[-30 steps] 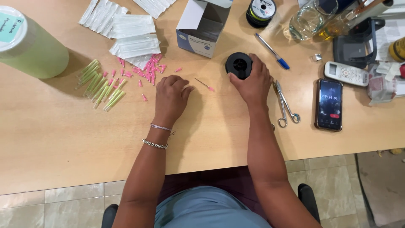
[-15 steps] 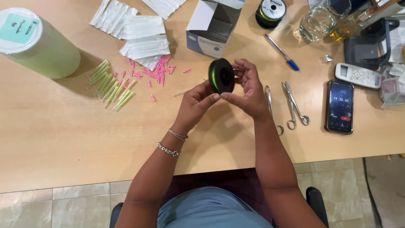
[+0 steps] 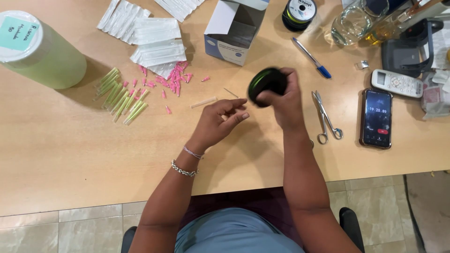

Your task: The person sits at a table and assembles small fishing lures by inserting pink and green plastic pieces into clear tubes. They use a spool of fishing line and a pair of hemostats to thread the line through the components and secure the assembly.

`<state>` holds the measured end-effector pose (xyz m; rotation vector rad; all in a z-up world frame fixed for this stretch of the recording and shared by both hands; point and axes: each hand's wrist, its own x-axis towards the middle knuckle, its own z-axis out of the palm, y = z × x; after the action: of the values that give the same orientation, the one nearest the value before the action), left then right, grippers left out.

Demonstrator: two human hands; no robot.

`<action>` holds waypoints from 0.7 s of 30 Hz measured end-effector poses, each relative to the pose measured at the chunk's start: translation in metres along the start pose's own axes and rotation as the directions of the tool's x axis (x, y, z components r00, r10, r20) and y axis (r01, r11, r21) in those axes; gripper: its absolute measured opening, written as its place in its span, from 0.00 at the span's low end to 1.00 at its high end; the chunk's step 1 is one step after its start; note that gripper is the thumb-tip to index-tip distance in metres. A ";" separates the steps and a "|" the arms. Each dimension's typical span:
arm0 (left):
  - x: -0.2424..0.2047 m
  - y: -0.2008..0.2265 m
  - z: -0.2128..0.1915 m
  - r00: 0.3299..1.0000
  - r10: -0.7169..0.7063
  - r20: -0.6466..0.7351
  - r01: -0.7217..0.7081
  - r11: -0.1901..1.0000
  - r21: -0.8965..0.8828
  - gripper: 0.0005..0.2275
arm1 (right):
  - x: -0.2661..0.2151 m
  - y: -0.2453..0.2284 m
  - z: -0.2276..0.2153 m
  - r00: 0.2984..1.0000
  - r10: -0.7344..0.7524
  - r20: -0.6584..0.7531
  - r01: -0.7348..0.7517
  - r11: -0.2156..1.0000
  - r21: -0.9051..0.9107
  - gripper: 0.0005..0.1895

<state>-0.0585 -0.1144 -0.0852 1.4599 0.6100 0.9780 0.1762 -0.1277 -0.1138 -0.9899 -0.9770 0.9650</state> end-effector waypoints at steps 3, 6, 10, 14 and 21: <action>0.000 0.003 -0.013 0.999 0.042 0.014 -0.044 0.945 0.324 0.14 | 0.004 -0.010 0.001 0.969 -0.009 -0.246 0.037 0.993 0.110 0.30; 0.001 0.014 -0.021 0.997 0.074 0.021 -0.075 0.879 0.471 0.09 | 0.008 -0.023 -0.011 0.930 0.077 -0.359 0.014 0.970 0.244 0.18; 0.000 0.021 -0.034 0.990 0.130 -0.047 -0.082 0.830 0.551 0.05 | 0.009 -0.023 -0.034 0.921 0.154 -0.358 -0.021 0.937 0.349 0.13; -0.008 0.044 -0.063 0.973 0.202 -0.113 -0.099 0.807 0.583 0.04 | 0.004 -0.033 -0.038 0.942 0.123 -0.312 0.021 0.907 0.420 0.12; -0.039 0.085 -0.138 0.950 0.247 -0.190 -0.085 0.791 0.606 0.04 | -0.037 -0.051 -0.049 0.964 0.098 -0.247 0.026 0.890 0.455 0.18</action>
<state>-0.2092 -0.0863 -0.0200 1.9817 1.0652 1.1943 0.2225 -0.1861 -0.0844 -0.7146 -0.4742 1.0037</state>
